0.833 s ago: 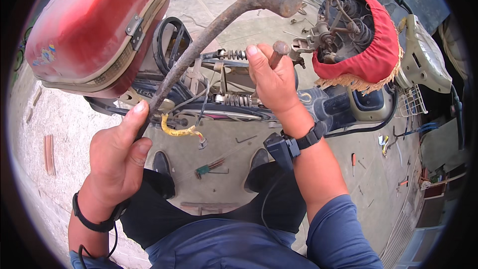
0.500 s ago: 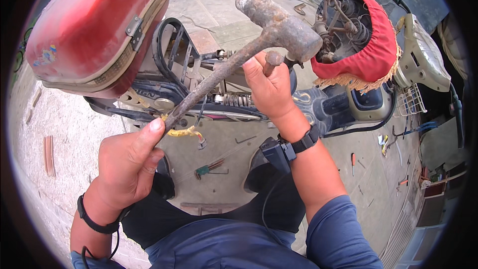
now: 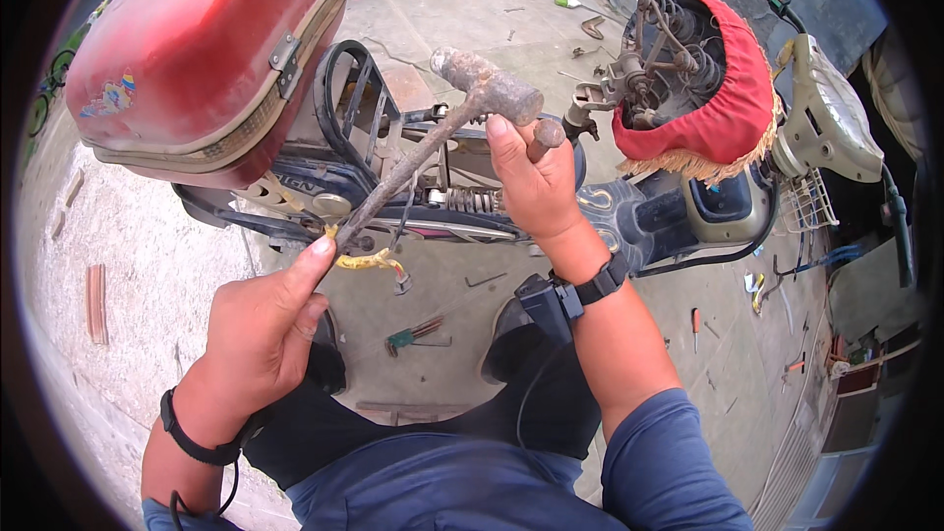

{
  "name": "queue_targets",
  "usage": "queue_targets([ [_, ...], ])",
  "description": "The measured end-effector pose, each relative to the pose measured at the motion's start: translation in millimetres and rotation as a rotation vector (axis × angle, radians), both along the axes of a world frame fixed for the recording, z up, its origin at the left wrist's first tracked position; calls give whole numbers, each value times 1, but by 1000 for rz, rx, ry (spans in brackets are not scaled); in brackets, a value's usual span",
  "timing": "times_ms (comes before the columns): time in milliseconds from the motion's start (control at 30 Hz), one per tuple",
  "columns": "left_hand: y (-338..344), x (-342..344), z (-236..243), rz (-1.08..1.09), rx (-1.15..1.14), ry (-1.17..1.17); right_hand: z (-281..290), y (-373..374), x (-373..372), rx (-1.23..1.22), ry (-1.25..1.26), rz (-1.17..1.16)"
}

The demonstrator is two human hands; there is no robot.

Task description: The person works on a scooter's rear suspension area, using a hammer and metal rod to tap a component. They walk to retrieve tools from the ground and return to continue tapping the part. The task involves repeated hammering and handling of small parts.

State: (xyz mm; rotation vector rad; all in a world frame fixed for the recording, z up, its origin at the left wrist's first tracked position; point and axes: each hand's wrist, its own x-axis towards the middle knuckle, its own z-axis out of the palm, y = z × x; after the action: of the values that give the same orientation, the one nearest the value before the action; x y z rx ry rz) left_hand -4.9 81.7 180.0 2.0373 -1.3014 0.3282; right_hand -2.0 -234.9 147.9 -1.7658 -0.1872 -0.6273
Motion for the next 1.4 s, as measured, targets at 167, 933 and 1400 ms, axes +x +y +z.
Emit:
queue_targets([
  [167, 6, -2, 2, -99, -41, -99, -3, 7, 6, -196, -224, -71],
  [933, 9, -3, -1, 28, -2, -51, 8, 14, -1, -172, -48, -47],
  [1400, 9, -12, 3, -1, -156, -159, -1, 10, 7, -230, -133, -83],
])
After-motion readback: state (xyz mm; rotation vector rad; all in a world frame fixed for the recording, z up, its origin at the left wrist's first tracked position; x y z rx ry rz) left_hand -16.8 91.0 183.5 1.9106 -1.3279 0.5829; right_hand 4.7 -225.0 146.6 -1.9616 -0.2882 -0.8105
